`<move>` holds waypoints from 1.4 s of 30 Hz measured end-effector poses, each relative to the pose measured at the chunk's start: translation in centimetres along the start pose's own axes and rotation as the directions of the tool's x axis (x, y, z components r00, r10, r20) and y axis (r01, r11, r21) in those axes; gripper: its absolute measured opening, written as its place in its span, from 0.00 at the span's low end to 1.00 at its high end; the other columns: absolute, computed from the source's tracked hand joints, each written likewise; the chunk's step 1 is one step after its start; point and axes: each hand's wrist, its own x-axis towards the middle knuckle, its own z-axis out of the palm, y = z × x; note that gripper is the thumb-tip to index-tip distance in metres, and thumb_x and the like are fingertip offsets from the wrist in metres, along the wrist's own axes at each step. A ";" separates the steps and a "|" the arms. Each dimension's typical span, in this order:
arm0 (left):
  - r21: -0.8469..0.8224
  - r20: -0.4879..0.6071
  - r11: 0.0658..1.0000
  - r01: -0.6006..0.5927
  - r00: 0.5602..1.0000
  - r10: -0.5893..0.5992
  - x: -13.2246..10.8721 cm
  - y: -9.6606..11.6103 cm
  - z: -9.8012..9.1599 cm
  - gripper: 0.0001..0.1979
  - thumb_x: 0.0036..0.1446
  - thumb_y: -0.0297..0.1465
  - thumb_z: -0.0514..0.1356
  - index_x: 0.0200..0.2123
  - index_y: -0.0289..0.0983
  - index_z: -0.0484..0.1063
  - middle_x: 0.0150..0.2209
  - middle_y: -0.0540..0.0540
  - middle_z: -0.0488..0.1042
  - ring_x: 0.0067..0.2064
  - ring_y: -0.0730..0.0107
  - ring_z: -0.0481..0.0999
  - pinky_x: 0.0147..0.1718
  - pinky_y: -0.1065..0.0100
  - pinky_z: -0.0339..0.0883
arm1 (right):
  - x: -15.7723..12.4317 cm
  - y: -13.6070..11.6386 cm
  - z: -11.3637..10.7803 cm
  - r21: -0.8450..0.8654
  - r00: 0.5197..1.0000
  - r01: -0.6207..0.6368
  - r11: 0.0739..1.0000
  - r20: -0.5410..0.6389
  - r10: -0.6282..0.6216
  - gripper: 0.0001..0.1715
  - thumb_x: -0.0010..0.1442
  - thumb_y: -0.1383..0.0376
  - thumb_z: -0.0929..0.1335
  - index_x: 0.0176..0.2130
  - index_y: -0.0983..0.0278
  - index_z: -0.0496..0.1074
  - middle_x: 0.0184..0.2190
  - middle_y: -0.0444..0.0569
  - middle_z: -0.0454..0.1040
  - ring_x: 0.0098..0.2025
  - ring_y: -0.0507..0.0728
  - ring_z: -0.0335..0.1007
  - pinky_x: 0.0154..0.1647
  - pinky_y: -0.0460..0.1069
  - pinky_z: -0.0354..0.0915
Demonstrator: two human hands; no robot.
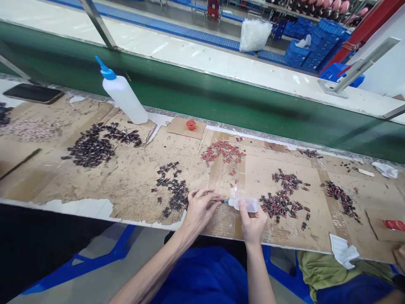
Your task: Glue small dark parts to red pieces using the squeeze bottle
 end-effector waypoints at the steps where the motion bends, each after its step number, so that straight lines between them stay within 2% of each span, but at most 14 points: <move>1: 0.005 0.000 1.000 0.004 1.000 -0.004 0.0 0.1 -0.1 0.07 0.52 0.25 0.66 0.34 0.43 0.77 0.35 0.50 0.82 0.49 0.57 0.76 0.50 0.54 0.54 | 0.0 0.0 0.0 -0.007 1.000 0.008 1.000 -0.012 -0.008 0.19 0.50 0.52 0.71 0.24 0.66 0.73 0.20 0.49 0.75 0.23 0.55 0.71 0.24 0.47 0.67; 7: 0.020 0.004 1.000 0.011 1.000 -0.011 0.0 0.2 -0.2 0.07 0.52 0.26 0.66 0.34 0.44 0.77 0.34 0.50 0.82 0.49 0.57 0.76 0.51 0.53 0.52 | -0.1 -0.2 -0.1 -0.002 0.996 0.043 0.999 -0.084 -0.043 0.17 0.49 0.54 0.72 0.24 0.66 0.74 0.20 0.49 0.76 0.22 0.56 0.72 0.23 0.47 0.68; 14: 0.028 -0.024 1.000 -0.002 1.000 0.002 -0.2 0.1 0.0 0.06 0.53 0.26 0.66 0.33 0.45 0.78 0.34 0.50 0.82 0.48 0.57 0.76 0.52 0.52 0.48 | 0.0 0.0 -0.1 0.026 1.000 0.019 0.999 -0.008 -0.019 0.18 0.50 0.53 0.72 0.23 0.66 0.73 0.19 0.48 0.74 0.22 0.55 0.70 0.24 0.47 0.67; 19: 0.059 -0.069 0.998 -0.001 0.998 0.005 -0.4 0.6 0.1 0.07 0.54 0.26 0.65 0.31 0.45 0.78 0.34 0.51 0.82 0.48 0.56 0.76 0.54 0.48 0.42 | 0.1 -0.2 -0.1 0.016 1.000 0.019 1.000 -0.014 -0.018 0.18 0.51 0.53 0.71 0.23 0.66 0.73 0.19 0.47 0.73 0.22 0.54 0.68 0.23 0.46 0.65; 23: 0.063 -0.057 0.998 0.008 0.998 -0.005 -0.5 0.8 0.1 0.06 0.55 0.26 0.65 0.31 0.45 0.78 0.34 0.50 0.82 0.47 0.55 0.76 0.54 0.46 0.41 | 0.1 0.0 -0.2 0.043 0.997 -0.005 0.999 -0.071 0.008 0.19 0.49 0.53 0.72 0.23 0.67 0.72 0.19 0.46 0.73 0.22 0.53 0.68 0.23 0.46 0.64; 27: 0.062 -0.004 0.998 0.005 1.000 -0.005 -0.4 0.4 -0.1 0.06 0.55 0.27 0.64 0.33 0.46 0.79 0.35 0.50 0.82 0.49 0.55 0.74 0.54 0.45 0.42 | 0.4 0.5 -0.6 0.141 0.972 -0.003 0.990 -0.231 0.036 0.19 0.50 0.53 0.72 0.29 0.68 0.73 0.23 0.48 0.75 0.23 0.53 0.68 0.25 0.47 0.64; 30: 0.054 0.074 0.996 -0.071 0.995 0.067 0.4 0.1 -0.7 0.06 0.57 0.29 0.63 0.35 0.47 0.79 0.36 0.50 0.82 0.49 0.57 0.72 0.54 0.48 0.46 | 1.1 0.5 -1.1 0.200 0.959 0.045 0.979 -0.282 0.014 0.19 0.49 0.56 0.73 0.35 0.66 0.69 0.29 0.48 0.75 0.29 0.54 0.72 0.31 0.48 0.67; 34: 0.081 0.119 0.981 -0.177 0.979 0.166 2.6 0.6 -1.0 0.09 0.61 0.28 0.59 0.38 0.46 0.79 0.38 0.49 0.81 0.46 0.62 0.72 0.51 0.55 0.53 | 2.2 0.7 -1.3 0.177 0.968 0.121 0.977 -0.238 -0.077 0.25 0.43 0.59 0.76 0.35 0.61 0.61 0.32 0.43 0.72 0.36 0.54 0.73 0.42 0.51 0.68; 39: 0.175 0.213 0.958 -0.229 0.959 0.190 5.5 1.7 0.7 0.09 0.61 0.26 0.58 0.40 0.42 0.77 0.39 0.46 0.78 0.47 0.60 0.70 0.47 0.58 0.56 | 2.7 1.6 -1.0 0.067 0.980 0.060 0.996 -0.191 -0.047 0.31 0.41 0.58 0.77 0.38 0.60 0.58 0.34 0.44 0.71 0.39 0.55 0.74 0.47 0.55 0.68; 42: 0.236 0.245 0.945 -0.228 0.955 0.169 6.3 1.9 1.6 0.07 0.61 0.26 0.58 0.39 0.40 0.76 0.40 0.44 0.76 0.48 0.59 0.68 0.46 0.59 0.58 | 2.0 1.5 -0.9 0.029 0.974 0.143 0.989 -0.181 -0.136 0.33 0.43 0.58 0.76 0.43 0.61 0.58 0.41 0.52 0.74 0.45 0.59 0.74 0.51 0.58 0.67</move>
